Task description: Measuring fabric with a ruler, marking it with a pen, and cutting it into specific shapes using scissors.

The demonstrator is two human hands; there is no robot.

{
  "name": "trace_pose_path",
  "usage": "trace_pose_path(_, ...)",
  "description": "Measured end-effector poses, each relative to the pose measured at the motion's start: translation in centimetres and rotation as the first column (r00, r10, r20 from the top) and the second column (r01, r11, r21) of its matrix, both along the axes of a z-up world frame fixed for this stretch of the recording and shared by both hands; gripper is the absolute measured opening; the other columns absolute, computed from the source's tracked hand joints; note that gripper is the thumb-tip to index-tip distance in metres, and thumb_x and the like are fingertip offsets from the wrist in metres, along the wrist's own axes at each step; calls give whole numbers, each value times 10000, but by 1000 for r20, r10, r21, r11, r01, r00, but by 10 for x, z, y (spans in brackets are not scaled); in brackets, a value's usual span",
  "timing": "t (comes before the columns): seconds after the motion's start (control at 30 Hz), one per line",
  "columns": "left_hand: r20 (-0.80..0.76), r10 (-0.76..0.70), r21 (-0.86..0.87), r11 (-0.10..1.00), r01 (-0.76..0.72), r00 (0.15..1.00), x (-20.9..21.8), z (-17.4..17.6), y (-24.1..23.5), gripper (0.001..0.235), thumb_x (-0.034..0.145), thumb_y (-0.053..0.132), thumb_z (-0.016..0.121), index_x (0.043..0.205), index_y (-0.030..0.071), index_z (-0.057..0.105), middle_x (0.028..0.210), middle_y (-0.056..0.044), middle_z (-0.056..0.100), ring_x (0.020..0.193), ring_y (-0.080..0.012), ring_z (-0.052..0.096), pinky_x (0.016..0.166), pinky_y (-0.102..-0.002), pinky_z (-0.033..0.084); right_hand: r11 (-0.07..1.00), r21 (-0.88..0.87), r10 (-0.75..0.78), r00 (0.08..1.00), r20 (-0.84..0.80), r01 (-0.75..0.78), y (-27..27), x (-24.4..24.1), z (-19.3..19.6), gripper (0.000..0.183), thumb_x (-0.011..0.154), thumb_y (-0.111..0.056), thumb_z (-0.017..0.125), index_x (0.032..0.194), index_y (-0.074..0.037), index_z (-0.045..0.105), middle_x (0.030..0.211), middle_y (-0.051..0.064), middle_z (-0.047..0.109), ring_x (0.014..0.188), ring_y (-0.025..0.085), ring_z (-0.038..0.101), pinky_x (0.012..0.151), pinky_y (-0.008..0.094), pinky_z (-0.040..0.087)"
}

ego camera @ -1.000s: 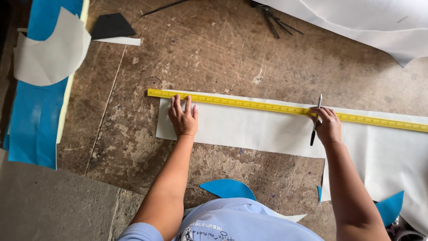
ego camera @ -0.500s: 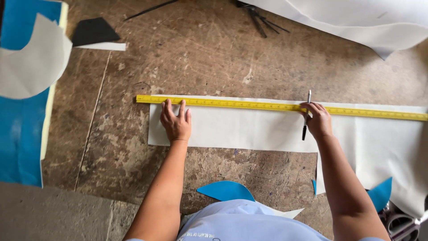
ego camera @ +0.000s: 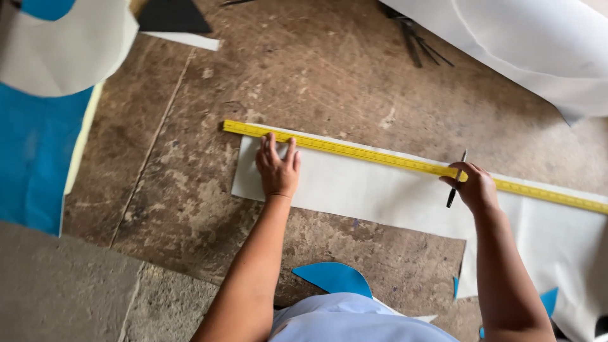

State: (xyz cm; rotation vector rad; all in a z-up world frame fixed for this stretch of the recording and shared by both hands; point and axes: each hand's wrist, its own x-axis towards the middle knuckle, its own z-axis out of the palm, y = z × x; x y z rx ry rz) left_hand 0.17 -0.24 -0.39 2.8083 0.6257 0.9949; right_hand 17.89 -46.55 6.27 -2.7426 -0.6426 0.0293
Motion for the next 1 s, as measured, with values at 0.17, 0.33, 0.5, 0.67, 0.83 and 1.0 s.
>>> trace_pose_path(0.17,-10,14,-18,1000,-15,1000,0,7,0,400,925,366,720,1310,323,618,1447,-187,515,1363,-452,520,998,-566,467,883,387,-18,842,-539,266,149,2,25,297,1167,-372,509,1255,-150,686,973,157,739,946,324,681,968,430,481)
trace_pose_path(0.33,-41,20,-25,999,-21,999,0,15,0,388,945,397,689,1319,341,603,1418,-171,550,1365,-416,538,1012,-527,465,785,616,419,682,-600,59,340,-20,35,224,1027,-149,657,1187,4,697,1014,246,734,957,368,727,921,451,551)
trace_pose_path(0.5,-39,27,-1,1000,-27,999,2,13,2,406,918,384,712,1308,365,600,1443,-162,537,1363,-404,534,1012,-511,463,761,627,518,739,-431,-168,432,-22,21,166,991,-230,677,1070,-98,741,838,154,747,818,329,737,766,421,565)
trace_pose_path(0.67,-50,10,11,1000,-9,999,1,8,3,408,897,372,727,1287,366,605,1463,-168,525,1352,-412,536,1009,-524,465,789,559,550,697,-460,-253,457,-18,1,129,962,-261,633,950,-160,712,752,-8,762,760,258,703,742,358,533)
trace_pose_path(0.83,-62,9,51,999,-6,998,-1,13,3,427,876,364,761,1283,346,633,1418,-164,562,1324,-404,560,995,-500,468,672,666,661,667,-344,-323,384,1,8,177,958,-120,602,787,-107,557,631,55,668,679,193,754,685,332,581)
trace_pose_path(1.0,-69,-21,-7,1000,20,997,-2,11,2,387,910,340,733,1291,344,663,1469,-156,528,1353,-412,527,1008,-523,451,901,417,345,774,-530,-116,192,17,29,72,943,-130,659,959,-71,697,814,145,755,856,363,750,816,437,552)
